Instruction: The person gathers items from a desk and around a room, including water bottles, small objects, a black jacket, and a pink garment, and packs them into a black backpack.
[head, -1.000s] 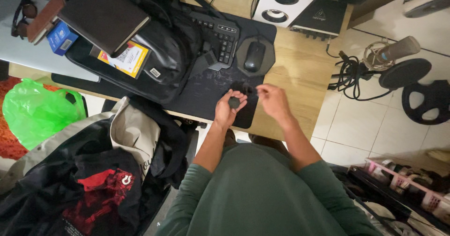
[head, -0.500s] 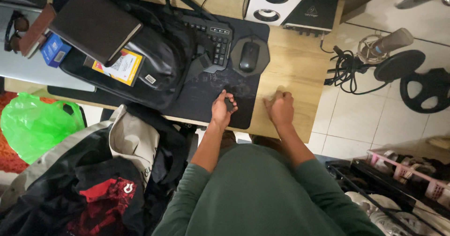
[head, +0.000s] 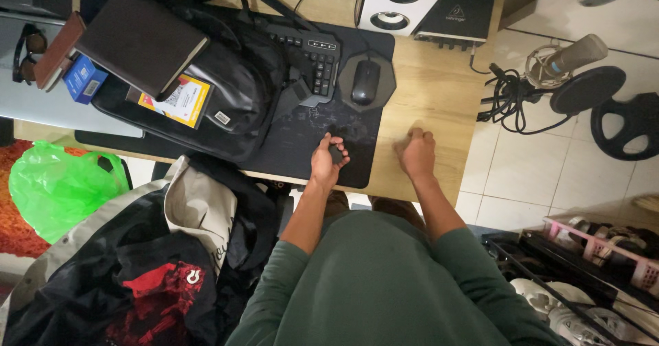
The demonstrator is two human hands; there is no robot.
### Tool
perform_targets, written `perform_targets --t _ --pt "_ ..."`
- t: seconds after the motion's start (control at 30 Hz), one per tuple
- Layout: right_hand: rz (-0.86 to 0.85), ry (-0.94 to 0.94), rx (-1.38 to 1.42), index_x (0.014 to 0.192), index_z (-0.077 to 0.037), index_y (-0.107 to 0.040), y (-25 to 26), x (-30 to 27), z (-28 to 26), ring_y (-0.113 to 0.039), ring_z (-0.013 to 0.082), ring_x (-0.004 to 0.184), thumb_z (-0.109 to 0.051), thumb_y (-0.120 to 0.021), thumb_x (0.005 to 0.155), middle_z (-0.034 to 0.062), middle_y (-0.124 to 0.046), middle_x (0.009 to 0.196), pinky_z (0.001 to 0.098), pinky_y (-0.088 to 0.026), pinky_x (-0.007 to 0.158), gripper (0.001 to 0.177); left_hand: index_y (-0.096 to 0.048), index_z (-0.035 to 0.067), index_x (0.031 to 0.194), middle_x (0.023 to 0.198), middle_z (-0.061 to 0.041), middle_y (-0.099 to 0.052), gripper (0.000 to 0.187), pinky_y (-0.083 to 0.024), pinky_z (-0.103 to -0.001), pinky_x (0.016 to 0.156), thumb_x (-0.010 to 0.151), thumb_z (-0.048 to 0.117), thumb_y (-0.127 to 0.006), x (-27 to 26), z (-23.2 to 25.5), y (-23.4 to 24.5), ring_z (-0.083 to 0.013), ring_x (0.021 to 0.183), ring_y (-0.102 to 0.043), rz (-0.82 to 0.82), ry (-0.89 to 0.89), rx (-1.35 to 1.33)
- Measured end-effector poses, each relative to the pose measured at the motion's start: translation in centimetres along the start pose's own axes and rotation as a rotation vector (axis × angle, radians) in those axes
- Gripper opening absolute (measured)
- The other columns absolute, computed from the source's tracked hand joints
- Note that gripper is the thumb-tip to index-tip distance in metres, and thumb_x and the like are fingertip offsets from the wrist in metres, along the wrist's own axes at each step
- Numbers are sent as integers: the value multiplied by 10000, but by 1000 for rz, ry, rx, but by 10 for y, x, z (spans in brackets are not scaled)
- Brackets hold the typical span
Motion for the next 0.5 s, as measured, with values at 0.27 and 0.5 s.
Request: perform_targets --t 0.27,0.5 --pt "-63 18 187 1013 -39 -718 -18 11 37 -683 360 903 -268 -797 859 210 -699 989 437 -544 821 287 -665 20 1046 886 -82 -664 384 -595 -384 777 1054 370 -508 5 -4 3 -230 847 -690 -61 7 -21" --pt "-162 38 450 961 7 -699 -16 12 30 -675 204 672 -231 -778 919 120 -718 785 337 -539 648 254 -643 -24 1102 991 -145 -686 401 -588 -435 903 1060 351 -506 11 -12 -7 -295 986 -700 -116 16 -70"
Point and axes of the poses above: each hand's wrist, its own x-axis towards the middle knuckle, its own y-axis out of the back of the hand, z = x × y, the point moved 1 cm from there along x, towards the middle knuckle
